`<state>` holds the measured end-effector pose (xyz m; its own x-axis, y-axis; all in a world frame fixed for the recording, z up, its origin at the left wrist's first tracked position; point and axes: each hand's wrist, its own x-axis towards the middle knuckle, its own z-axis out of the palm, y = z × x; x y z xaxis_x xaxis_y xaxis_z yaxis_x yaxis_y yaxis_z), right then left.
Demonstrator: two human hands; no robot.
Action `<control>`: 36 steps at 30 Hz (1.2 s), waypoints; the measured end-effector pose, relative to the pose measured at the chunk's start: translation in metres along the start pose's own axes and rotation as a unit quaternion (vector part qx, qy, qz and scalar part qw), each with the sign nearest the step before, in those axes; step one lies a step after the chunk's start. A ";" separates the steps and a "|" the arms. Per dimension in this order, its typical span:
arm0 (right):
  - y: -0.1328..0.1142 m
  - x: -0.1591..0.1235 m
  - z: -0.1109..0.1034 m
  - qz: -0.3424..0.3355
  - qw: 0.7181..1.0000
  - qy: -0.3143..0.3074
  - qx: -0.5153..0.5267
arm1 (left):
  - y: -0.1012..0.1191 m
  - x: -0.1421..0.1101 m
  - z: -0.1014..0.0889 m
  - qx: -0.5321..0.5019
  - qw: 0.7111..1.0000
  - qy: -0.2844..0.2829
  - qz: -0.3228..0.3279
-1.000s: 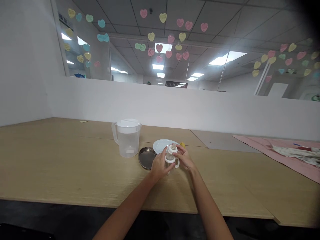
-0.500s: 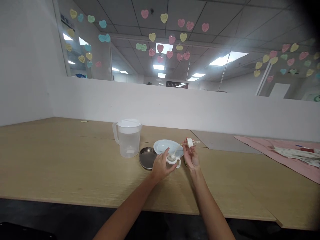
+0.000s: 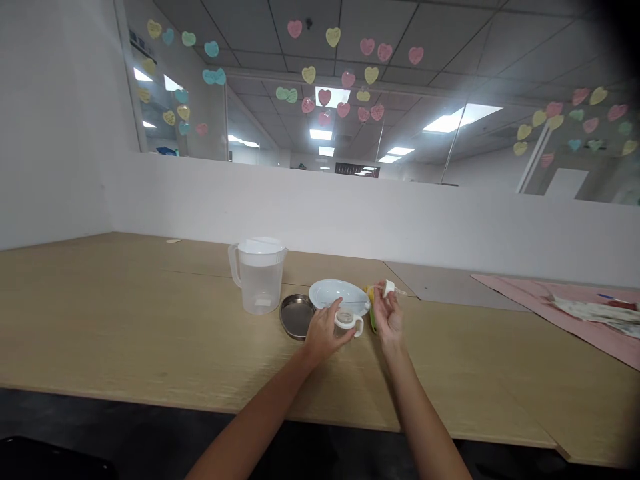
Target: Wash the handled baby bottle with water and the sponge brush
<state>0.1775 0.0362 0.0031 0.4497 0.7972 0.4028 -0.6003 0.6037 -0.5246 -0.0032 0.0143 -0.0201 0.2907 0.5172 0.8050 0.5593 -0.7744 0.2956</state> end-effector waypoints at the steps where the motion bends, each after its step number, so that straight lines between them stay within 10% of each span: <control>1: 0.002 0.001 -0.001 -0.008 1.000 0.001 -0.011 | 0.000 0.000 0.000 -0.001 1.000 -0.002 -0.002; 8: 0.020 -0.003 0.004 -0.069 0.963 0.066 -0.251 | 0.001 0.000 -0.001 -0.014 1.000 -0.008 0.001; 14: 0.021 -0.011 0.006 -0.099 0.817 0.001 -0.568 | 0.001 0.000 -0.002 -0.020 1.000 -0.008 0.002; 22: 0.016 -0.013 0.012 -0.150 0.831 0.007 -0.536 | 0.007 0.001 -0.011 0.001 1.000 0.008 0.006; 28: 0.010 -0.015 0.011 -0.340 0.733 -0.036 -0.589 | 0.025 0.043 -0.018 -0.048 0.999 -0.009 0.013; 36: 0.005 -0.018 0.007 -0.464 0.643 -0.051 -0.607 | 0.041 0.098 -0.013 0.064 0.969 -0.218 0.092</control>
<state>0.1616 0.0247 -0.0018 0.1600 0.1234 0.9794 0.8816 0.4284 -0.1980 0.0379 0.0285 0.0780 0.6802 0.5004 0.5356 0.5503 -0.8313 0.0779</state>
